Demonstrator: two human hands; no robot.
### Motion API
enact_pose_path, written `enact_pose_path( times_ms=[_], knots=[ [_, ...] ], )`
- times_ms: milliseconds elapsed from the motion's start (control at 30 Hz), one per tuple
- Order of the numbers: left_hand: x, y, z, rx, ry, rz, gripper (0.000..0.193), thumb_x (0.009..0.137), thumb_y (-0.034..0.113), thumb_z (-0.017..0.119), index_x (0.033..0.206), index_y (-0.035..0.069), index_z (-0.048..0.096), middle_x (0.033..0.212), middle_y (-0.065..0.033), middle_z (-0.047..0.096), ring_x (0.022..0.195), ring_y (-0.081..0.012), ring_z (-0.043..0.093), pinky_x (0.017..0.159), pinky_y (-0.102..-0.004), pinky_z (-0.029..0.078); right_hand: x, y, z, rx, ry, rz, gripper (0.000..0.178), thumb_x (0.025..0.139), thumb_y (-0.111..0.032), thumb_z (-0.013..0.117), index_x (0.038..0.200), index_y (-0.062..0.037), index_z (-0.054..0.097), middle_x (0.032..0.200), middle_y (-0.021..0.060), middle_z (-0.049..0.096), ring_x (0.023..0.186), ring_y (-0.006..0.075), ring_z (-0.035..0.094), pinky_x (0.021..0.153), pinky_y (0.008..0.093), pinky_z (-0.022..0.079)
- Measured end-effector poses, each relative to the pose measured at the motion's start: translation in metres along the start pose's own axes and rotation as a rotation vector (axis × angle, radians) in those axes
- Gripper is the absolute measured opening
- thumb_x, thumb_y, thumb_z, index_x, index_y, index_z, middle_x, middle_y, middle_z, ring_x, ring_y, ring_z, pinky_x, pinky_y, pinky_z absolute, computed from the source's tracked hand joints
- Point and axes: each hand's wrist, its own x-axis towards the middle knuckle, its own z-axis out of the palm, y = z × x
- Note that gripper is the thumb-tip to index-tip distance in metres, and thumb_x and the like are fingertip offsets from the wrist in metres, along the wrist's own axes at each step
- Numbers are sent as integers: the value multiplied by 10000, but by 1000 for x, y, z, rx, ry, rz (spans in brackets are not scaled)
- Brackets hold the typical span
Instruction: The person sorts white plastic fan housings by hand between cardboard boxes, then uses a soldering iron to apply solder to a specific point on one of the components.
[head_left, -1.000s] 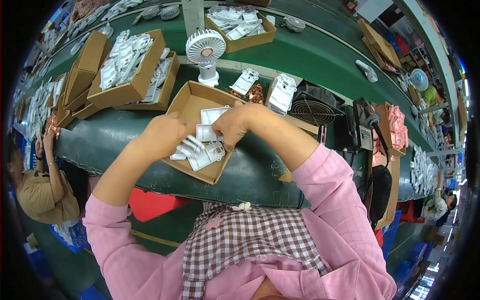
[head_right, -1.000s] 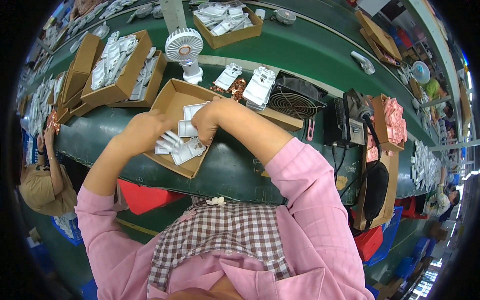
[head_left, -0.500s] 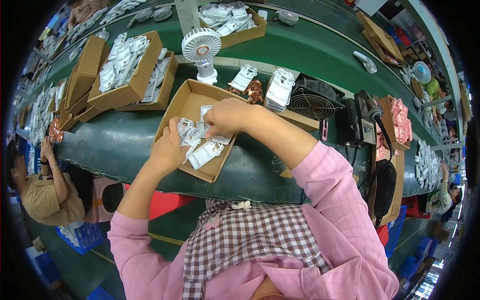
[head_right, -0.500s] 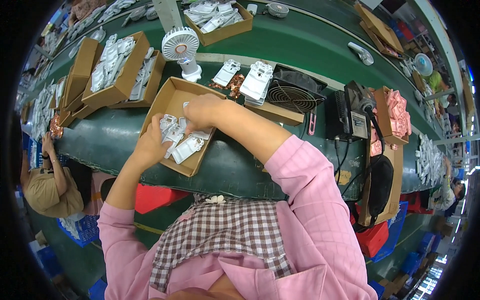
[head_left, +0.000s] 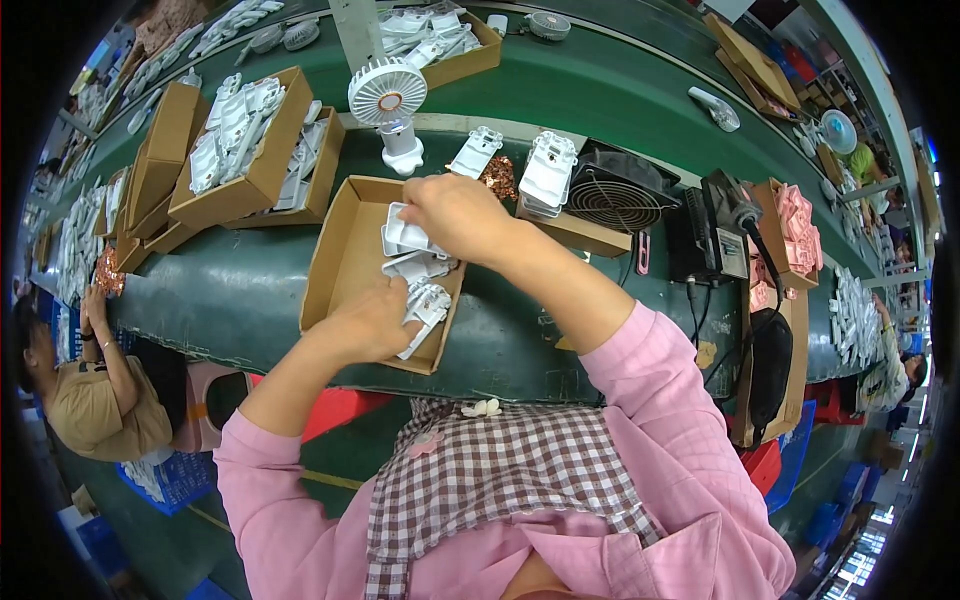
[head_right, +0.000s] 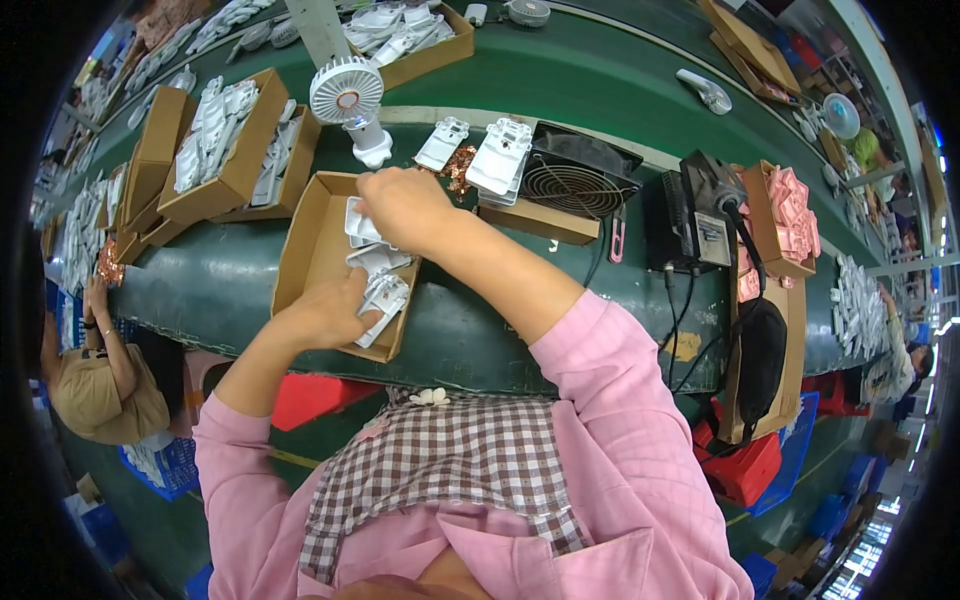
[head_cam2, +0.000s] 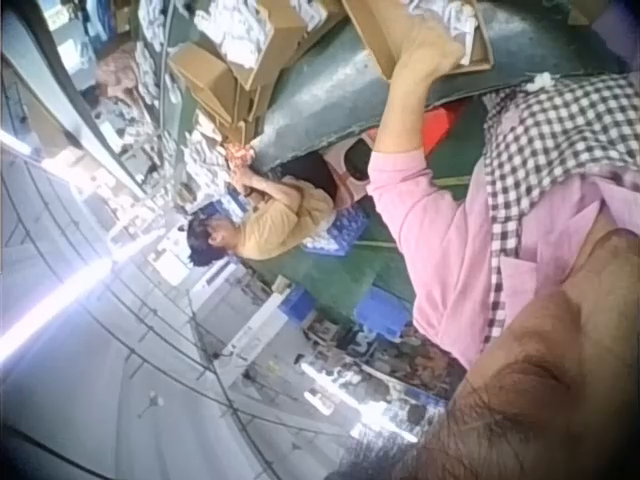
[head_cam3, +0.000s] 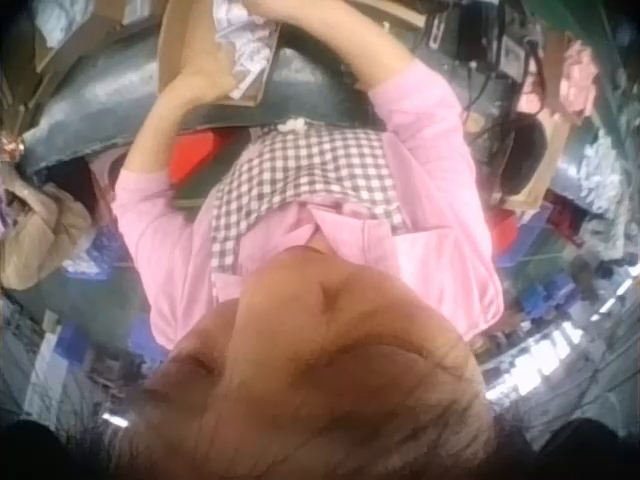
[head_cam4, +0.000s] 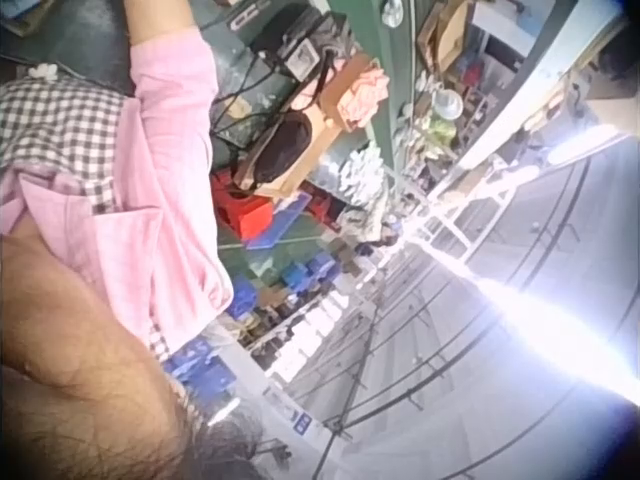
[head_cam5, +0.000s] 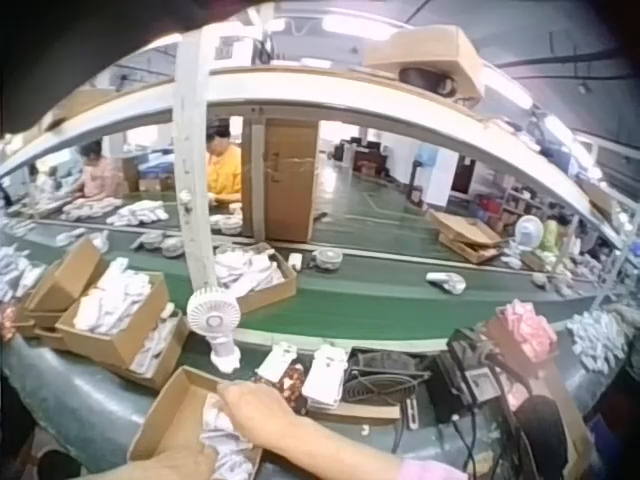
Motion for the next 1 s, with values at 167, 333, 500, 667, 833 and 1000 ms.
enact_pose_path(
  times_ms=[167, 333, 500, 667, 833, 1000],
  knots=[
    [-4, 12, 16, -59, 62, -39, 432, 839, 238, 603, 1058, -97, 440, 974, -313, 580, 958, -462, 561, 855, -468, 433, 8, 1, 13, -33, -118, -83, 214, 833, -218, 632, 887, -11, 630, 877, 194, 659, 859, 356, 642, 738, 448, 507],
    [-5, 5, 25, -114, 123, -57, 455, 808, 245, 637, 1059, -88, 456, 989, -280, 584, 964, -435, 566, 859, -455, 435, 10, -1, 19, -28, -264, -87, 218, 817, -240, 655, 915, -46, 651, 902, 157, 668, 911, 333, 634, 785, 436, 497],
    [-4, -2, 31, -136, 193, -3, 467, 777, 243, 672, 1056, -80, 484, 1023, -249, 578, 996, -408, 556, 891, -436, 423, 7, 2, 24, -26, -252, -135, 208, 769, -245, 702, 875, -69, 668, 864, 136, 673, 898, 314, 636, 762, 425, 492],
    [-14, 4, 11, -325, 1, -122, 498, 769, 223, 679, 1120, -70, 483, 1038, -268, 579, 1016, -404, 540, 895, -438, 412, 3, 3, 20, -42, -330, -140, 194, 776, -233, 681, 873, -66, 663, 840, 135, 662, 862, 318, 628, 722, 430, 493],
    [-21, 5, -13, -147, 52, 35, 481, 734, 171, 714, 1093, -56, 487, 1080, -250, 567, 1053, -411, 518, 915, -443, 380, -4, 10, 19, -19, -387, -134, 191, 797, -240, 659, 832, -52, 674, 784, 157, 660, 790, 333, 639, 708, 431, 493],
    [-6, 0, 1, 56, 325, 345, 520, 682, 180, 764, 1064, -48, 495, 1301, -241, 381, 1230, -395, 352, 979, -452, 322, -18, 2, 2, 123, -84, 18, 189, 860, -201, 581, 851, -34, 668, 777, 176, 645, 765, 359, 624, 675, 431, 488]
  ],
)
